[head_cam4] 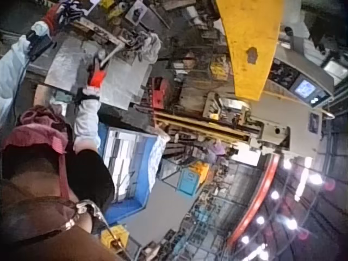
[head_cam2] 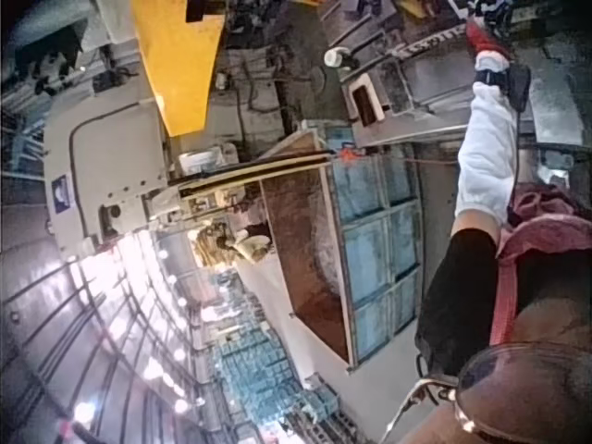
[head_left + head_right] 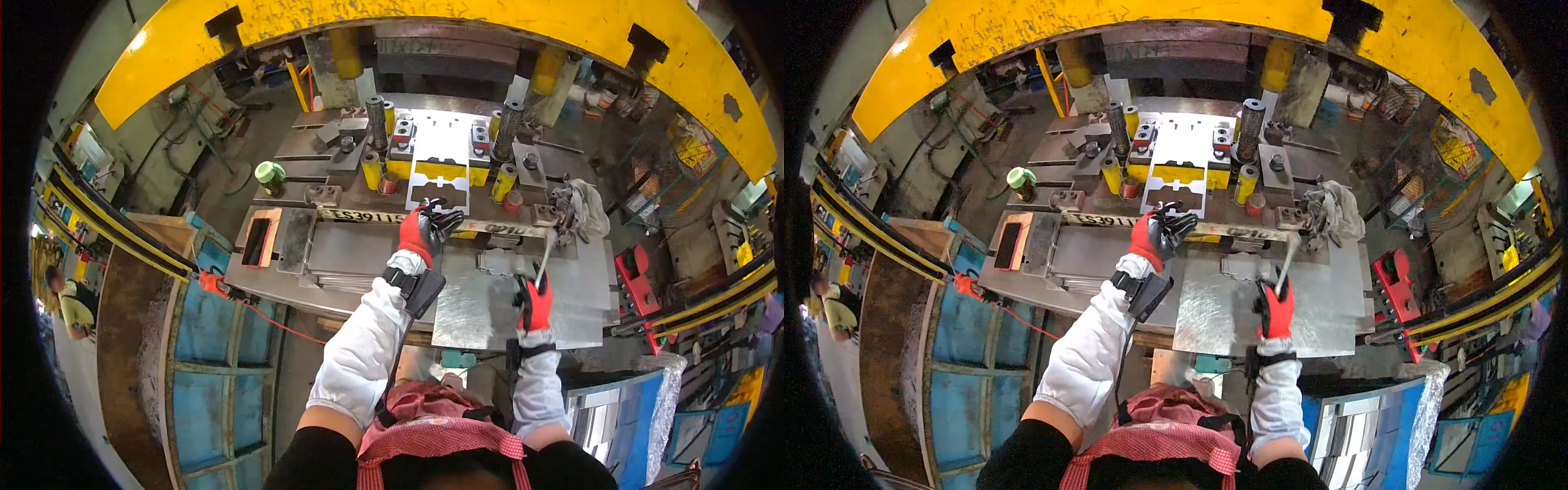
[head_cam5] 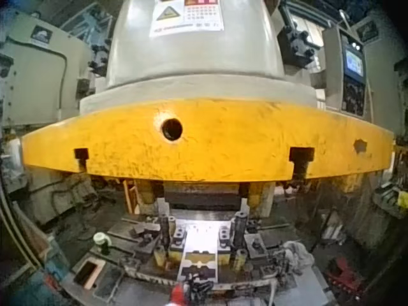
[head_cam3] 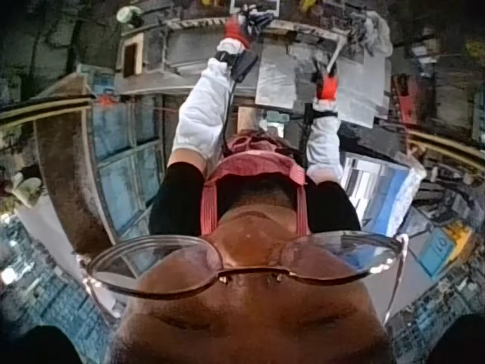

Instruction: Operating an industrial press to stamp metal sheets into specific shapes.

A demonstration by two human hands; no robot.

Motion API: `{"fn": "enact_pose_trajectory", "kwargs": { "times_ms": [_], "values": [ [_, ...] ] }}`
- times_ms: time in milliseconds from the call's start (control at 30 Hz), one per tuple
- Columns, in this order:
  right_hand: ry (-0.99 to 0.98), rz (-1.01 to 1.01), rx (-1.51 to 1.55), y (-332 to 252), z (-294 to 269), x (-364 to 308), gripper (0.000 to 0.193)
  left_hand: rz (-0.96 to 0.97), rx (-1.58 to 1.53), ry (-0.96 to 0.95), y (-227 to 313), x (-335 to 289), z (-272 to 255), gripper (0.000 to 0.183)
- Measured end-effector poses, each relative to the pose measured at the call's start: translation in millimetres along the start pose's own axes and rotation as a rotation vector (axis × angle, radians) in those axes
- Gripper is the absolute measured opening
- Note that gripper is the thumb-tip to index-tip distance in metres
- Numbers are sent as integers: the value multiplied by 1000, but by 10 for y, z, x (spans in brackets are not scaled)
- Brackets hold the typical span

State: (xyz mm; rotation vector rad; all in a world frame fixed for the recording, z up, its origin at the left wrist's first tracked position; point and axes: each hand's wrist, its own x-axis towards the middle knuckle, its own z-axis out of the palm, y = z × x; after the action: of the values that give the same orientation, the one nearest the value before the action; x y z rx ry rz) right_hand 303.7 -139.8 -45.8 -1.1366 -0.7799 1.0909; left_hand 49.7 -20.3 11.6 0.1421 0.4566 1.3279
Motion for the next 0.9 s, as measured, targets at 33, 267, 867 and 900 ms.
{"fn": "enact_pose_trajectory", "kwargs": {
  "times_ms": [33,267,867,900],
  "values": [
    [59,26,-95,141,-247,-111,51,-2,-2,-4,16,-2,24,37],
    [310,40,73,619,-890,-353,49,-52,-18,91,36,-18,90,33],
    [317,121,324,598,-872,-338,30,-84,-67,97,50,69,57,32],
    [356,135,308,551,-820,-358,30,-70,-40,116,43,55,72,33]
  ]
}}
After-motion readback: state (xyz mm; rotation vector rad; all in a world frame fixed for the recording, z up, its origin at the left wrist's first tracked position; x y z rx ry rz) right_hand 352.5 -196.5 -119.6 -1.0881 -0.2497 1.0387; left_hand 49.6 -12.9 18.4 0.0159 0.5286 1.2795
